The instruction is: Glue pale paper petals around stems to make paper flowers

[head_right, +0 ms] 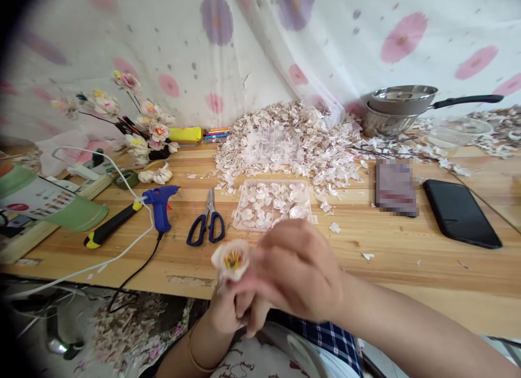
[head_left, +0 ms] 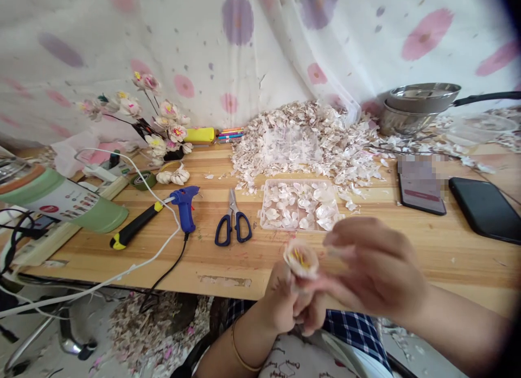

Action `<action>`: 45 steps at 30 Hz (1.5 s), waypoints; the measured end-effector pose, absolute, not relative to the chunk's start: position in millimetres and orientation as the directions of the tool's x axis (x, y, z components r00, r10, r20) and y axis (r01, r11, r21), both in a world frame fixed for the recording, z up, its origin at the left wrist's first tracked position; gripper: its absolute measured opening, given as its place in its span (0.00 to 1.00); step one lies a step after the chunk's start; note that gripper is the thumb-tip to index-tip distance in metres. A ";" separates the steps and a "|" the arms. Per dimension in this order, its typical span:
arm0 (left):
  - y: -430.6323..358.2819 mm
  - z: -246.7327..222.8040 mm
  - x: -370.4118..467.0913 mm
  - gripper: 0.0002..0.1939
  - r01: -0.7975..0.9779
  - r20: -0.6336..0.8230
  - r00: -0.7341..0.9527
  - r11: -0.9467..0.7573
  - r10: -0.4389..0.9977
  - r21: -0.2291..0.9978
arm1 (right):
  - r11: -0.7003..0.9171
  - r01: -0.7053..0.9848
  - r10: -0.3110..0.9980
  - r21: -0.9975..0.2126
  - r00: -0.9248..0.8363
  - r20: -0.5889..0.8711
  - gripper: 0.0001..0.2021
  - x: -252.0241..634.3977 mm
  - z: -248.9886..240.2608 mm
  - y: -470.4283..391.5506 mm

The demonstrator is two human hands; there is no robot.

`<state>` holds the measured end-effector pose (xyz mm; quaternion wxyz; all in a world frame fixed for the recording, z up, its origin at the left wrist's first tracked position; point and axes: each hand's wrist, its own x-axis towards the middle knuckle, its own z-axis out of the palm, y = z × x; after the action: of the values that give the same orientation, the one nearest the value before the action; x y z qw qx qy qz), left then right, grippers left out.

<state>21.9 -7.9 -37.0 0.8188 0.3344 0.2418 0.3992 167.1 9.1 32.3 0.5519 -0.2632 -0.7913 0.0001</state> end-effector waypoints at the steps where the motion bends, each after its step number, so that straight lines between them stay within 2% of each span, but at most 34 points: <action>1: -6.5 -36.1 24.8 0.36 -0.546 -0.079 0.532 0.413 0.843 0.729 | 0.848 0.434 0.431 -0.304 -0.230 0.873 0.15 165.2 30.6 18.5; 3: -2.9 -31.4 29.7 0.38 -0.634 -0.019 0.434 0.320 0.901 0.704 | 0.789 0.419 0.571 -0.450 -0.226 0.789 0.19 162.1 23.8 34.6; 5: 1.0 -25.2 32.5 0.38 -0.644 -0.067 0.347 0.290 0.936 0.708 | 0.725 0.342 0.681 -0.598 -0.226 0.697 0.18 161.0 15.9 45.2; 6: 2.7 -22.5 33.0 0.38 -0.626 -0.117 0.317 0.301 0.941 0.719 | 0.711 0.309 0.699 -0.632 -0.214 0.683 0.17 161.2 12.9 48.3; 9: 5.8 -18.2 32.1 0.38 -0.567 -0.223 0.257 0.334 0.940 0.753 | 0.734 0.314 0.673 -0.603 -0.215 0.707 0.14 163.3 11.1 51.6; 13: 5.7 -19.3 31.4 0.38 -0.498 -0.267 0.242 0.355 0.933 0.791 | 0.754 0.347 0.652 -0.557 -0.297 0.697 0.08 164.0 19.5 50.8; 21: 5.6 -23.6 32.9 0.37 -0.499 -0.219 0.310 0.354 0.925 0.790 | 0.652 0.240 0.757 -0.720 -0.259 0.600 0.06 158.0 20.2 48.2; 26: 8.5 -26.7 27.6 0.35 -0.591 -0.162 0.379 0.373 0.911 0.715 | 0.555 0.092 0.827 -0.827 -0.169 0.536 0.07 159.3 14.4 51.5; 31: 11.7 -29.2 13.0 0.25 -0.726 -0.079 0.406 0.374 0.911 0.577 | 0.511 -0.014 0.859 -0.860 -0.018 0.511 0.09 162.8 12.3 58.8; 34: 11.3 -25.0 -0.5 0.17 -0.755 -0.067 0.310 0.289 0.948 0.588 | 0.460 0.035 0.887 -0.887 -0.058 0.458 0.11 158.0 6.8 56.5; 36: 10.2 -20.8 -11.2 0.13 -0.752 -0.067 0.212 0.206 0.975 0.626 | 0.367 0.090 0.923 -0.926 -0.162 0.350 0.13 150.0 -2.8 51.1; 40: 9.5 -16.8 -35.0 0.11 -0.734 -0.101 -0.005 0.065 0.995 0.676 | 0.177 0.239 0.941 -0.955 -0.324 0.093 0.16 130.4 -30.6 39.7; 45: 12.9 -21.4 -61.1 0.11 -0.712 -0.145 -0.172 -0.021 0.974 0.701 | 0.077 0.367 0.948 -0.927 -0.316 -0.046 0.12 120.2 -44.6 40.2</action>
<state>-61.1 12.9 -21.4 0.6132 0.1945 0.3366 0.6877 120.2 40.2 -44.6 0.3120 -0.4948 -0.6642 0.4655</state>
